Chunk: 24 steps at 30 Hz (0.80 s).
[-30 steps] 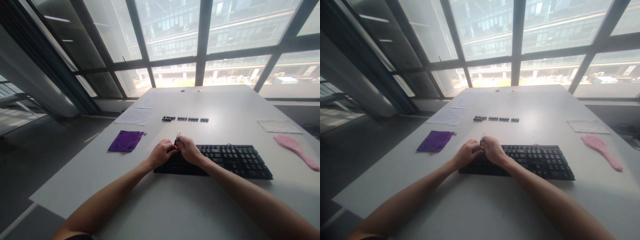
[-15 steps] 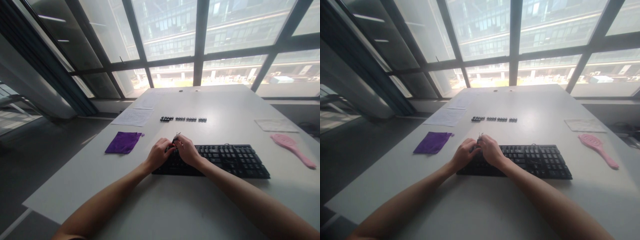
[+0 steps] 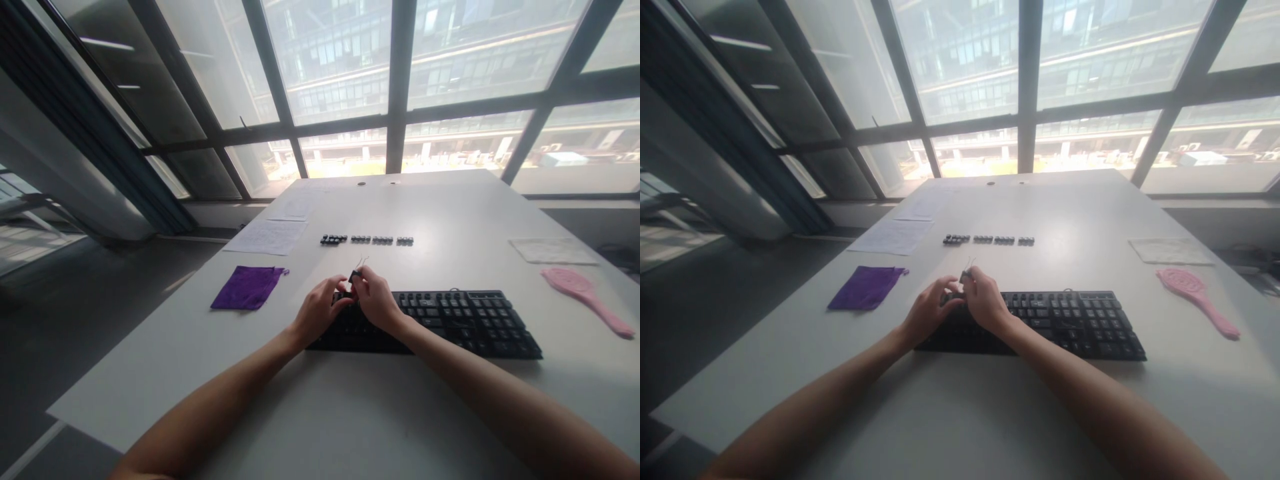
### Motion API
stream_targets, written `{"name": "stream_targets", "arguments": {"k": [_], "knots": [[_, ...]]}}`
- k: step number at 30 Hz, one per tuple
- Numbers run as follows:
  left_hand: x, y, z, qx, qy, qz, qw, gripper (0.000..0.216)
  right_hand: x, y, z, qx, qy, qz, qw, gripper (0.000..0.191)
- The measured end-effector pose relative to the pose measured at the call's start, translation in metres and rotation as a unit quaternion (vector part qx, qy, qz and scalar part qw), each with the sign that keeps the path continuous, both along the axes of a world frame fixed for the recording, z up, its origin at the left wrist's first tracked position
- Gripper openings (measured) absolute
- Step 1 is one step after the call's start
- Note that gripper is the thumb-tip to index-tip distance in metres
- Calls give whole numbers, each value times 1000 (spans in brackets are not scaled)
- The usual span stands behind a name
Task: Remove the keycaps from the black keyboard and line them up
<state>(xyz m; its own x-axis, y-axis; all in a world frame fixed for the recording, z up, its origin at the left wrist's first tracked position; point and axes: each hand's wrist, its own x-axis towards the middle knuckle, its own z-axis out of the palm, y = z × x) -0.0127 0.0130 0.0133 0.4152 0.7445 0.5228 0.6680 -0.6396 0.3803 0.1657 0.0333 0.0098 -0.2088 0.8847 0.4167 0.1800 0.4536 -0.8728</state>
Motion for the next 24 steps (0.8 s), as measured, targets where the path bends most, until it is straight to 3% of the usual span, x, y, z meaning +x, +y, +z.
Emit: {"name": "stream_targets", "arguments": {"k": [5,9,13,18,24], "knots": [[4,1,11,-5,-1,-55,998,15,-1,5,-3,-90,116,9,989,23],[2,22,17,-44,-103,-19,994,18,-2,8,-3,-110,181,-16,977,24],[-12,61,4,-107,-155,49,981,20,-3,12,-2,-126,221,-41,966,24],[-26,94,-14,-116,-91,105,983,15,-2,15,-2,-135,242,-54,959,24],[-37,95,-13,-96,-28,48,994,14,-1,16,-3,-135,249,-56,957,24]]}}
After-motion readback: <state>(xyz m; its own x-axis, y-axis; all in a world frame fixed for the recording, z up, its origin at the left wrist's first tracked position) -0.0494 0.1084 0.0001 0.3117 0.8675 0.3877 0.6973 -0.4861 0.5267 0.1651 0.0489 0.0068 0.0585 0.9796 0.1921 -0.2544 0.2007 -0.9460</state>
